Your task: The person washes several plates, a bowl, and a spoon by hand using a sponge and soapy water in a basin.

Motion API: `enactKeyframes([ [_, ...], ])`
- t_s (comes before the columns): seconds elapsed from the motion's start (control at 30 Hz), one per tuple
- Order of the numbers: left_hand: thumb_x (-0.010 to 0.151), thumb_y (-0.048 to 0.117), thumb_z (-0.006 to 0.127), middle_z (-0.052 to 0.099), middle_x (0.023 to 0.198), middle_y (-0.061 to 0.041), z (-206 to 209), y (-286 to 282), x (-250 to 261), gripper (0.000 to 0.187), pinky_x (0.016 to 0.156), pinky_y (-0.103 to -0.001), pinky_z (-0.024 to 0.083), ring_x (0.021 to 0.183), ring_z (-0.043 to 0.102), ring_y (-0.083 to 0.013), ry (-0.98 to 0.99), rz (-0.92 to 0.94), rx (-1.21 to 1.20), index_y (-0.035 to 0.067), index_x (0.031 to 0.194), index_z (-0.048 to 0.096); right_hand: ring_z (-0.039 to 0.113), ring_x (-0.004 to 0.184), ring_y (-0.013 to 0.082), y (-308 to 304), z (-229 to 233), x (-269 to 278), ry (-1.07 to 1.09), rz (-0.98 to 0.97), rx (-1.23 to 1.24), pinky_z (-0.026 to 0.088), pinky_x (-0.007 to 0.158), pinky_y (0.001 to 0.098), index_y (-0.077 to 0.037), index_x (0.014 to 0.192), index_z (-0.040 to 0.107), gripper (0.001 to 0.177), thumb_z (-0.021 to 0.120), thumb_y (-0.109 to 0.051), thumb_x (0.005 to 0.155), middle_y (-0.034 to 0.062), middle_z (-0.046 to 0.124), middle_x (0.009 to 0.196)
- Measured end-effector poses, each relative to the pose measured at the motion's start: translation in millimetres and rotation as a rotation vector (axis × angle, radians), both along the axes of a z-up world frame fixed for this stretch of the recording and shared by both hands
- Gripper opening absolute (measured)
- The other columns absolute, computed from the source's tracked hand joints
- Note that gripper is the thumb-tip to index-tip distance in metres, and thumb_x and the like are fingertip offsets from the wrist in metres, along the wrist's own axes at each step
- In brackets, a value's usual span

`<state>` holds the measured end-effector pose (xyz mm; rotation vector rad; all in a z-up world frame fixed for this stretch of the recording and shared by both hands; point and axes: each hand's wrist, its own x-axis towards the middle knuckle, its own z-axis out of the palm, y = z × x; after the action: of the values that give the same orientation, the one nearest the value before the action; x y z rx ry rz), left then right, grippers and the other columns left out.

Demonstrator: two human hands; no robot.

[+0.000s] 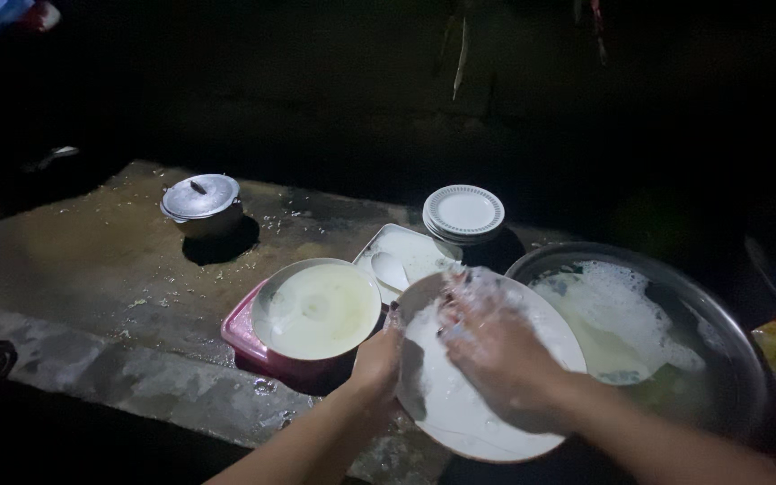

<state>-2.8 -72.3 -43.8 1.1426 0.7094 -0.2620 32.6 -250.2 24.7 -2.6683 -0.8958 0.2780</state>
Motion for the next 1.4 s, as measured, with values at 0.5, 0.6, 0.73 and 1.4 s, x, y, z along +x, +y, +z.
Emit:
enactKeyframes([
  [0.5, 0.102, 0.039, 0.044, 0.069, 0.112, -0.019, -45.8, 16.5, 23.2, 0.045, 0.081, -0.048, 0.059, 0.098, 0.071, -0.0323, 0.016, 0.122, 0.116, 0.006, 0.128, 0.060, 0.002, 0.158, 0.0420, -32.9, -47.9, -26.1, 0.096, 0.582, -0.223, 0.001, 0.122, 0.0620, 0.003, 0.159, 0.021, 0.062, 0.030, -0.033, 0.110, 0.0273, 0.010, 0.168],
  [0.6, 0.102, 0.040, 0.046, 0.070, 0.112, -0.021, -50.7, 12.3, 28.9, 0.049, 0.084, -0.048, 0.059, 0.098, 0.073, -0.0325, 0.012, 0.034, 0.276, 0.002, 0.129, 0.060, -0.003, 0.158, 0.0404, -55.1, -53.5, -0.8, -0.493, 0.569, -0.102, -0.006, 0.122, 0.0609, -0.003, 0.163, 0.013, 0.067, 0.016, -0.045, 0.110, 0.0235, 0.003, 0.171],
  [0.73, 0.103, 0.047, 0.038, 0.075, 0.104, -0.021, -33.8, -3.3, 30.1, 0.063, 0.079, -0.047, 0.063, 0.091, 0.077, -0.0341, -0.102, -0.103, 0.319, -0.004, 0.124, 0.067, 0.001, 0.150, 0.0470, -60.9, -57.8, 34.8, -1.339, 0.277, -0.203, 0.003, 0.123, 0.0617, 0.004, 0.152, 0.027, 0.071, 0.009, -0.050, 0.108, 0.0274, 0.004, 0.157],
  [1.4, 0.102, 0.066, 0.043, 0.065, 0.097, -0.018, -26.6, -65.0, 40.1, 0.077, 0.068, -0.043, 0.053, 0.085, 0.064, -0.0277, 0.175, 0.205, 0.289, -0.004, 0.123, 0.069, 0.050, 0.136, 0.0397, -98.5, -77.9, 4.9, -0.027, 0.423, 0.188, 0.037, 0.115, 0.0558, -0.005, 0.136, 0.062, 0.041, 0.055, -0.022, 0.099, 0.0229, 0.054, 0.143],
])
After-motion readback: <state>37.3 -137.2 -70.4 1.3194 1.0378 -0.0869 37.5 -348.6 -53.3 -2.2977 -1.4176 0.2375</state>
